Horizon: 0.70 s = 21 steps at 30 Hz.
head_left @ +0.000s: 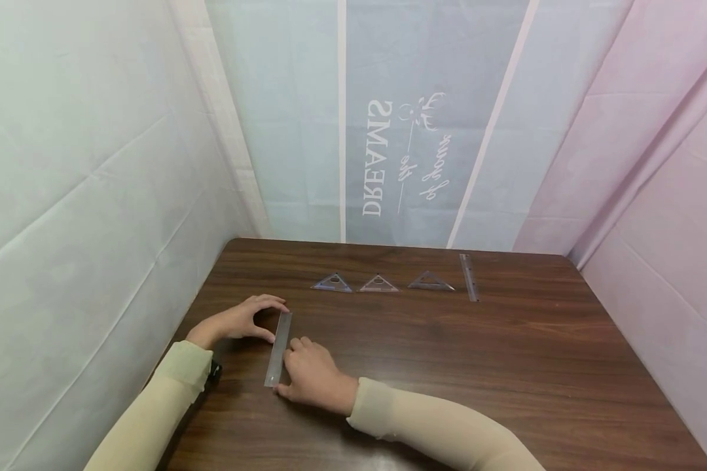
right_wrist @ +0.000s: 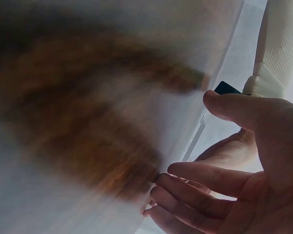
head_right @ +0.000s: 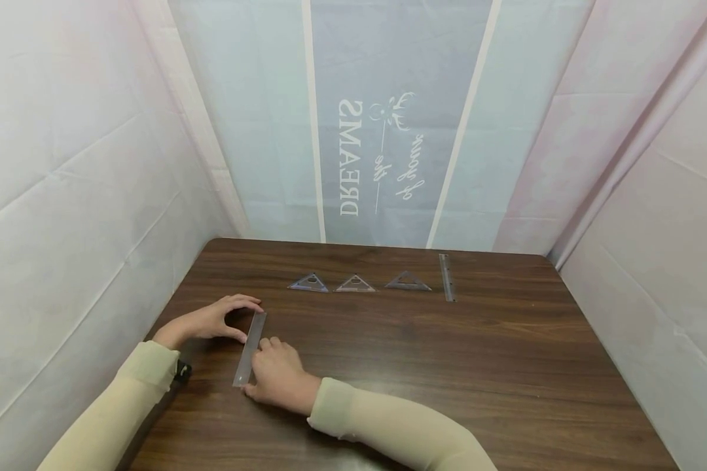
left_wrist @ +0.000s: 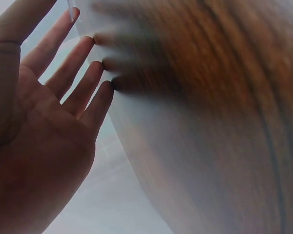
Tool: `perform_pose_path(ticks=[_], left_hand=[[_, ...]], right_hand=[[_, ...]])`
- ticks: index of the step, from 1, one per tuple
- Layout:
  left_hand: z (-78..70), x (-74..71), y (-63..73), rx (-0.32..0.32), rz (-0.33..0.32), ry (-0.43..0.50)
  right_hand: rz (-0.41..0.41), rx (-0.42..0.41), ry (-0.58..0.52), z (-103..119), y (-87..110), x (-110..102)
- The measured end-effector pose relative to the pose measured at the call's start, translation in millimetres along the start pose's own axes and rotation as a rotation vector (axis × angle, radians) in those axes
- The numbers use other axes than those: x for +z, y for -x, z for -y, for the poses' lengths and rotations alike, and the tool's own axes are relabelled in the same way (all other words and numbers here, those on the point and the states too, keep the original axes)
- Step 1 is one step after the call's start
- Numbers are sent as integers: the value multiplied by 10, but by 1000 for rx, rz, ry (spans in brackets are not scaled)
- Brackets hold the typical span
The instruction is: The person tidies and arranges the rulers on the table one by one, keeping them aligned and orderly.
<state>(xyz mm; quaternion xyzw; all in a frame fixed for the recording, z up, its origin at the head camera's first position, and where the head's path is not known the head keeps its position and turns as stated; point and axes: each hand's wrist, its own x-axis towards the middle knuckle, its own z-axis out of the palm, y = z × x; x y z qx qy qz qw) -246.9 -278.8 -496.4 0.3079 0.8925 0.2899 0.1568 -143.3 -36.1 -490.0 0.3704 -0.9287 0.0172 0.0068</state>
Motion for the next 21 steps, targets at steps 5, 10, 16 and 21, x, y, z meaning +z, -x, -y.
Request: perform_pose_path(ticks=[5,10,16,21], left_hand=[[-9,-35,11,-4,7,0],[-37,-55,25,-5,17,8],[-58,-70,37,-22,18,18],[-72,-92,18,-27,27,14]], right_hand=[[24,0,28,27,-39,-59],[56,-5,38,56,-67,-127],[68,-8,51,65,-69,-193],[76,-3,58,48,-73,-214]])
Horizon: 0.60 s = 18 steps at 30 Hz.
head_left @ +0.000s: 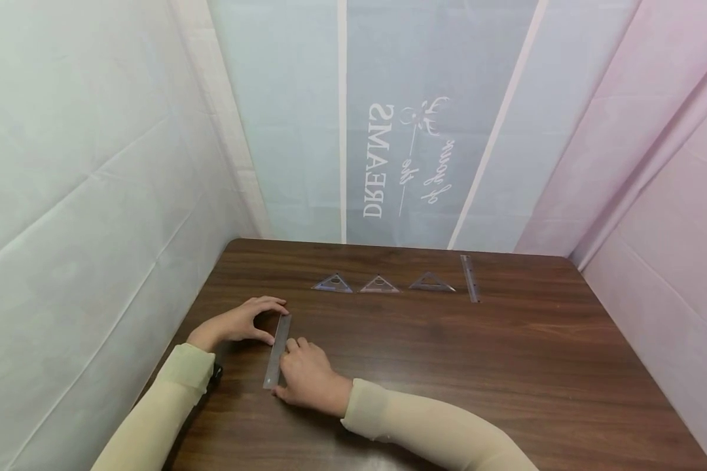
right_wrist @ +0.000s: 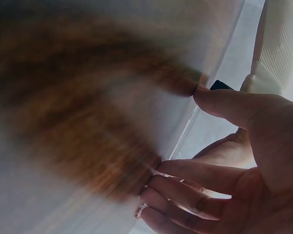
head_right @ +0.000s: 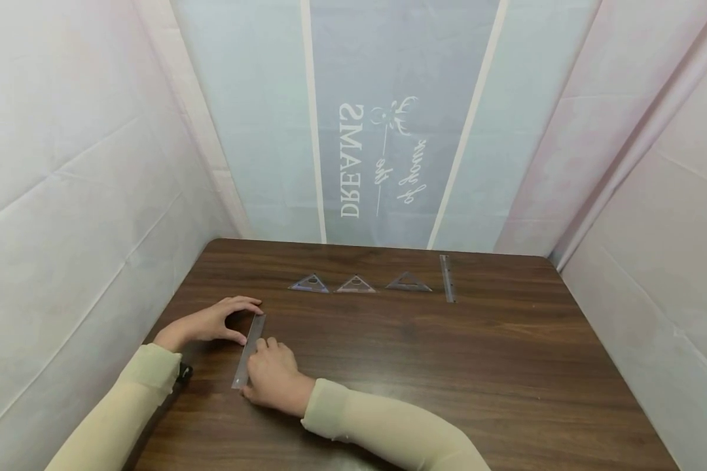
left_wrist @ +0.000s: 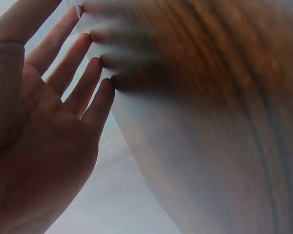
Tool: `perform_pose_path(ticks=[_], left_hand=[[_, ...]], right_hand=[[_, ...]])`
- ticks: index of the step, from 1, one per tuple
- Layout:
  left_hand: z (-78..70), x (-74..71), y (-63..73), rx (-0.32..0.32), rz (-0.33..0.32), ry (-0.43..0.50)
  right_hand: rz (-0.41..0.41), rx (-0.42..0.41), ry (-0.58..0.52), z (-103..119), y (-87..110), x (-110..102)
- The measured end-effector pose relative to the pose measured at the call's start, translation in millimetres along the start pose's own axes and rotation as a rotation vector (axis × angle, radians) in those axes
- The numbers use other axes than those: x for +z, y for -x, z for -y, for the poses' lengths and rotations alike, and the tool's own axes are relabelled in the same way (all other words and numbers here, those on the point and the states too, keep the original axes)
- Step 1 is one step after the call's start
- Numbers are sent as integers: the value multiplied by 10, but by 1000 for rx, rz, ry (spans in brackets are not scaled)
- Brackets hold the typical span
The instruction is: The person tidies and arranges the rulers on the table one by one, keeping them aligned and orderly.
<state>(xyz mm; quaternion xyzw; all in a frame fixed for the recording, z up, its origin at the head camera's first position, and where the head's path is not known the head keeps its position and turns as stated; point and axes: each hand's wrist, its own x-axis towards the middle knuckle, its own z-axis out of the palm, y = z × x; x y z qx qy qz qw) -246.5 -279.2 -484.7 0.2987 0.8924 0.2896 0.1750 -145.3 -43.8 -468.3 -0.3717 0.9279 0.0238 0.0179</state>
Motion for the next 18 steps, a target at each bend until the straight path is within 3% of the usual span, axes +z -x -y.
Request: perform_pose_path(ticks=[18], left_hand=[[13,27,-15,0,-7,-14]], right_hand=[[-4,-11,22,2,21,7]])
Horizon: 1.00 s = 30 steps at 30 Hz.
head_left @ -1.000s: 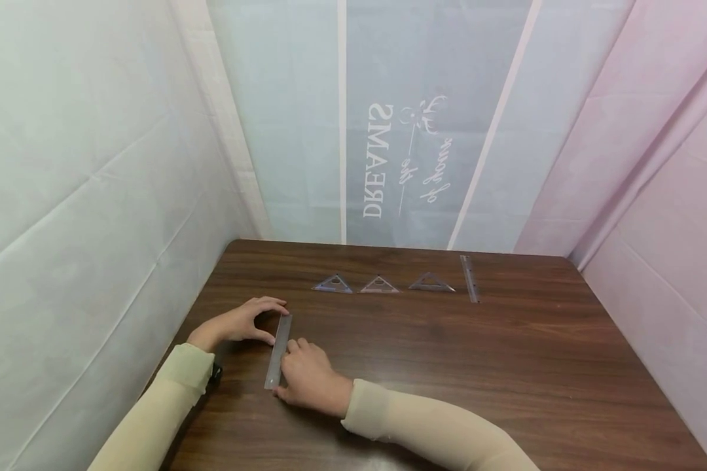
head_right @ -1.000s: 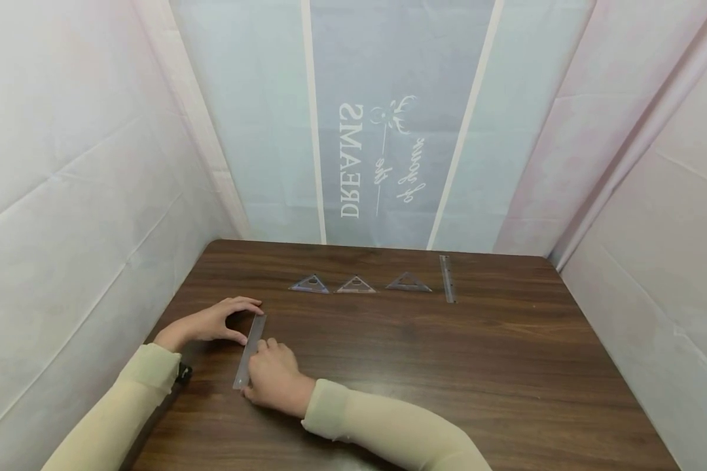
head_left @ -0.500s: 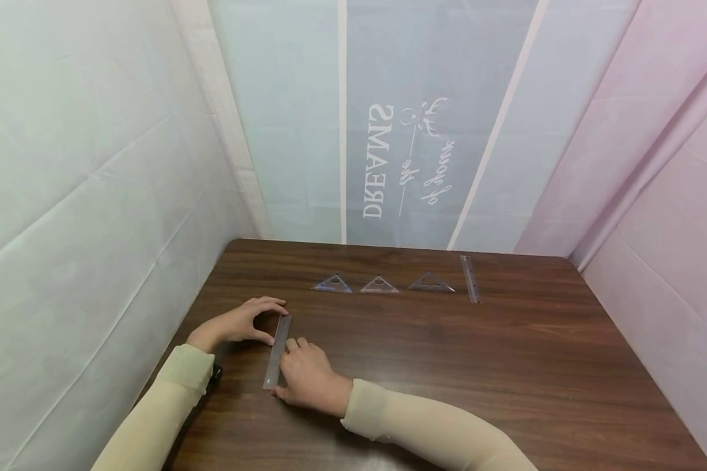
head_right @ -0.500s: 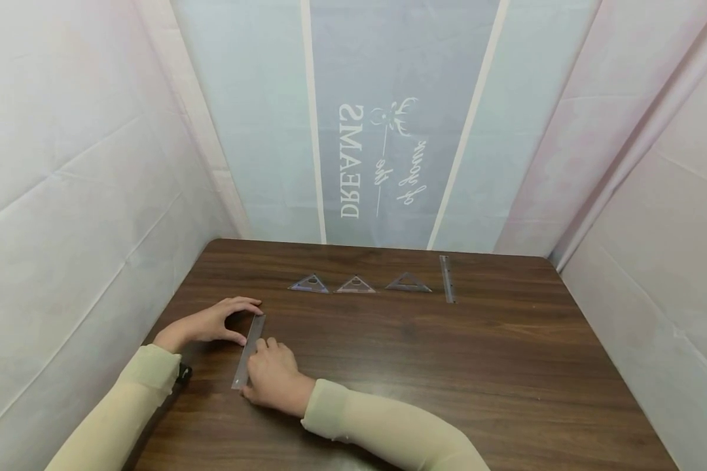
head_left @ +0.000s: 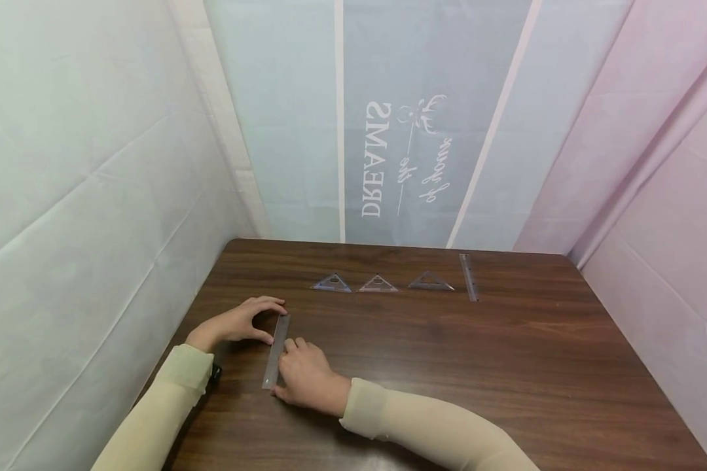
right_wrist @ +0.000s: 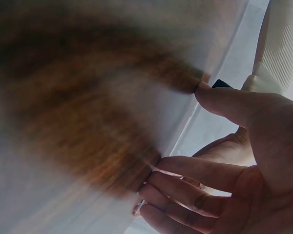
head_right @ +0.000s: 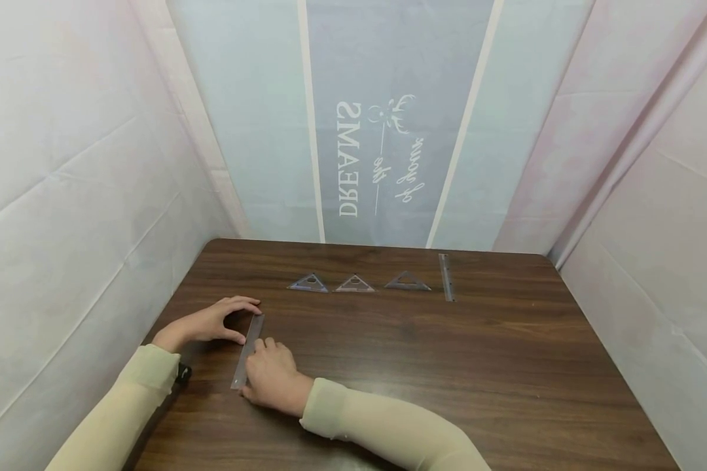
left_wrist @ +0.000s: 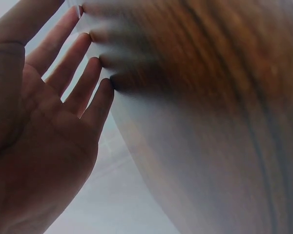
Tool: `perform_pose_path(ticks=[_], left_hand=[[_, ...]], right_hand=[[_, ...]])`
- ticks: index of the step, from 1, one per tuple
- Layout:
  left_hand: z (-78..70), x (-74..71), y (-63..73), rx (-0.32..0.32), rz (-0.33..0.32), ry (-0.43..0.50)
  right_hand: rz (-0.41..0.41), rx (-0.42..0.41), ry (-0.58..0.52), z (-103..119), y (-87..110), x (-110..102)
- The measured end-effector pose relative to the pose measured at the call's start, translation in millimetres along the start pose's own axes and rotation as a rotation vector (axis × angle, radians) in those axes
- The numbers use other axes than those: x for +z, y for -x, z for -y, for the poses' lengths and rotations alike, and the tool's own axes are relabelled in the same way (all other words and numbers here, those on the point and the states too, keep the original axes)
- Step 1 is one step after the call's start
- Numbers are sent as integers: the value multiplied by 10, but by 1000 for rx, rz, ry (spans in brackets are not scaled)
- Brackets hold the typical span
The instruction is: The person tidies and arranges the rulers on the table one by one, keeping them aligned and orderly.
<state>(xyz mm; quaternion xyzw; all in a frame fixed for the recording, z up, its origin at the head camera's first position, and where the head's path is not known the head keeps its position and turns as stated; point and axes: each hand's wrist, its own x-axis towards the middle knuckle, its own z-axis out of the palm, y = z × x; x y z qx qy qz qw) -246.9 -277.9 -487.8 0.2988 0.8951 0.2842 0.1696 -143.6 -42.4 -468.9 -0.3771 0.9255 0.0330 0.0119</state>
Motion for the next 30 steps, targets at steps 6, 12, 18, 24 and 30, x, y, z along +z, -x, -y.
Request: perform_pose_path(ticks=[6,12,18,24,30], left_hand=[[13,22,2,8,-7,-2],[31,50,8,18,-10,-6],[46,77,-9,19,-21,-24],[43,84,-8,14,-24,-30],[64,103,-13,16,-25,-34]], right_hand=[[8,3,29,19,-4,45],[-3,5,51,34,-3,101],[-35,2,81,39,-4,146],[-47,0,86,41,-3,174],[-57,-8,85,37,4,199]])
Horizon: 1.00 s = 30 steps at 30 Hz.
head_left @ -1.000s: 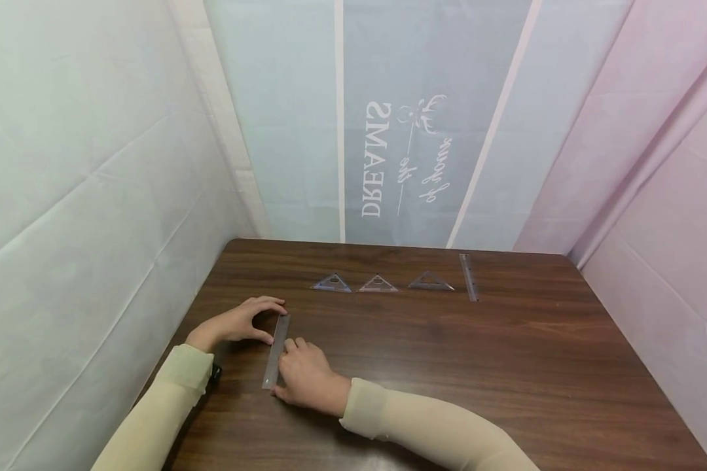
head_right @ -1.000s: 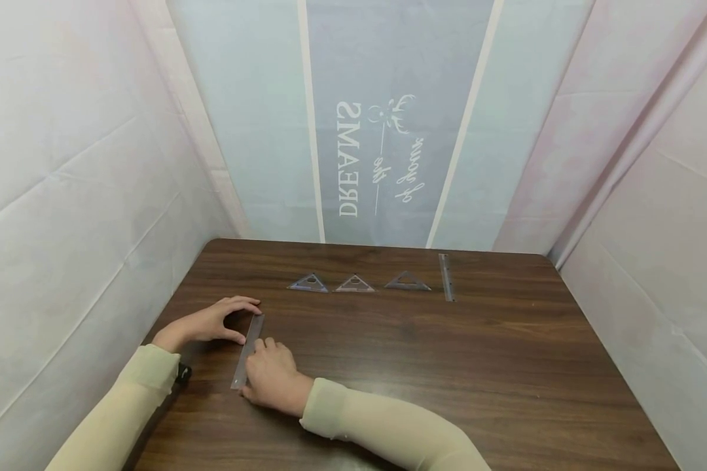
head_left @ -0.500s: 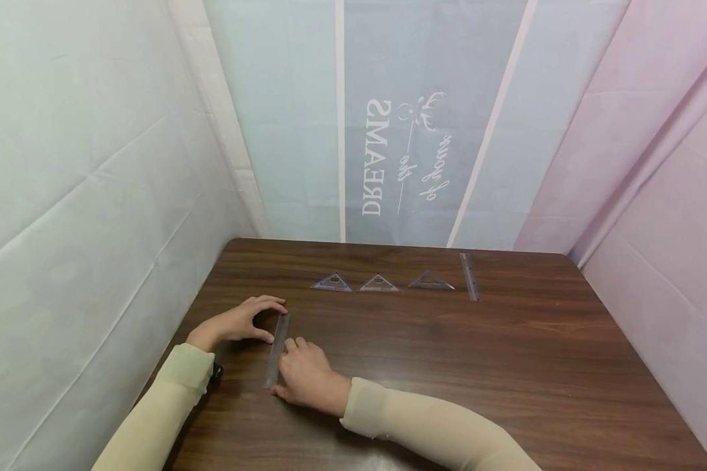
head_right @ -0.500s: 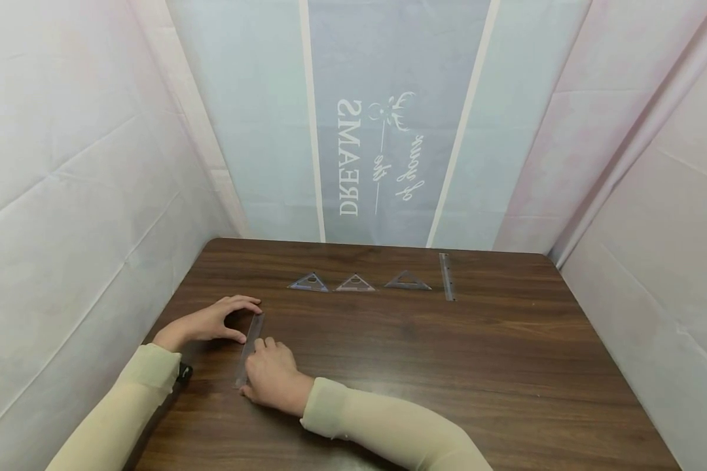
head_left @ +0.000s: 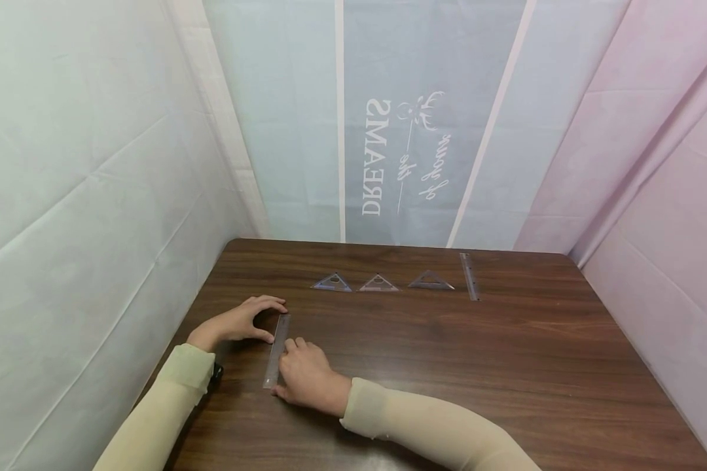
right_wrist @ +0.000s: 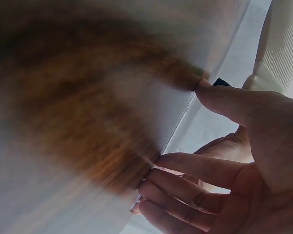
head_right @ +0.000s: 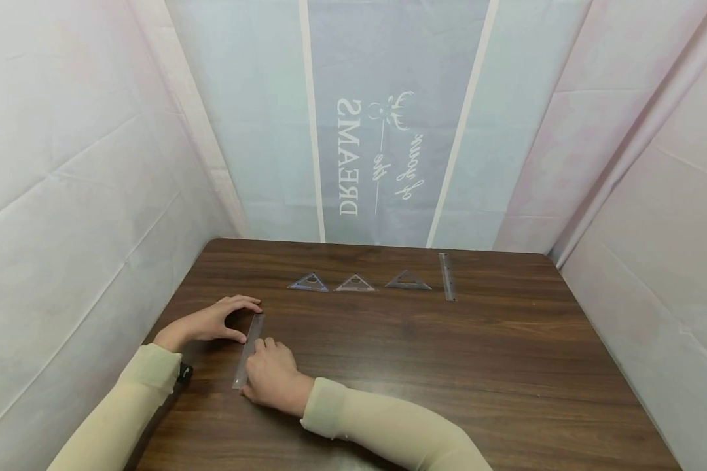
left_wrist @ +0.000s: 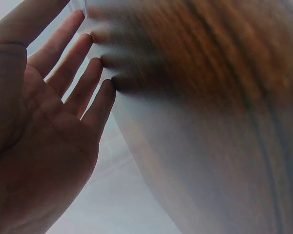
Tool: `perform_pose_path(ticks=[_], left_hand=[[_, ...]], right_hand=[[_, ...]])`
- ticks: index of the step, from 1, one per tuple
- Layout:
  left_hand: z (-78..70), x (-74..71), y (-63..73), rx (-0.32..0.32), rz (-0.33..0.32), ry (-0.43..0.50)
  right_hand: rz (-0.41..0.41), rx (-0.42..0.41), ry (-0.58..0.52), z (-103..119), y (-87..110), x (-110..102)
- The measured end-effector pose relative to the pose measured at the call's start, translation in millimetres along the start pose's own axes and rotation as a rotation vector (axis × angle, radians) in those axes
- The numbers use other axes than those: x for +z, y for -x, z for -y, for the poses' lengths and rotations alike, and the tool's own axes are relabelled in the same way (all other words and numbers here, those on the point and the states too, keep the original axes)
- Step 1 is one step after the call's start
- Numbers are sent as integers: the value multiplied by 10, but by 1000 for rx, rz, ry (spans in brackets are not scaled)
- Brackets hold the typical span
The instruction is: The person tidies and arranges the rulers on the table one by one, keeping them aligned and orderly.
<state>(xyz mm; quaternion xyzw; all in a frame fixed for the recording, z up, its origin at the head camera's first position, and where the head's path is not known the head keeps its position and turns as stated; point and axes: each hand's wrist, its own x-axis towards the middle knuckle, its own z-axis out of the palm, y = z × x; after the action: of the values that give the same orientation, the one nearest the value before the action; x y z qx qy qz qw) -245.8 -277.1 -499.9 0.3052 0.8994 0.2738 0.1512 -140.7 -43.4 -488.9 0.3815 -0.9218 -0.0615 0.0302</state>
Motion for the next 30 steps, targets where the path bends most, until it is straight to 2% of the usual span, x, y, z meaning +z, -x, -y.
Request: perform_pose_path(ticks=[10,15,19,23,30], left_hand=[[-78,-82,-1,-30,11,19],[-117,-128,-33,-44,16,-5],[-150,-140,-74,-80,14,8],[-193,-151,-128,-103,-21,24],[-315,-182,-291,-58,-95,67]], right_hand=[[17,-39,-42,-79,30,-41],[43,-58,-148,-162,51,-91],[68,-71,-242,-261,90,-93],[58,-87,-330,-356,155,-109],[-6,-92,-422,-532,257,-136]])
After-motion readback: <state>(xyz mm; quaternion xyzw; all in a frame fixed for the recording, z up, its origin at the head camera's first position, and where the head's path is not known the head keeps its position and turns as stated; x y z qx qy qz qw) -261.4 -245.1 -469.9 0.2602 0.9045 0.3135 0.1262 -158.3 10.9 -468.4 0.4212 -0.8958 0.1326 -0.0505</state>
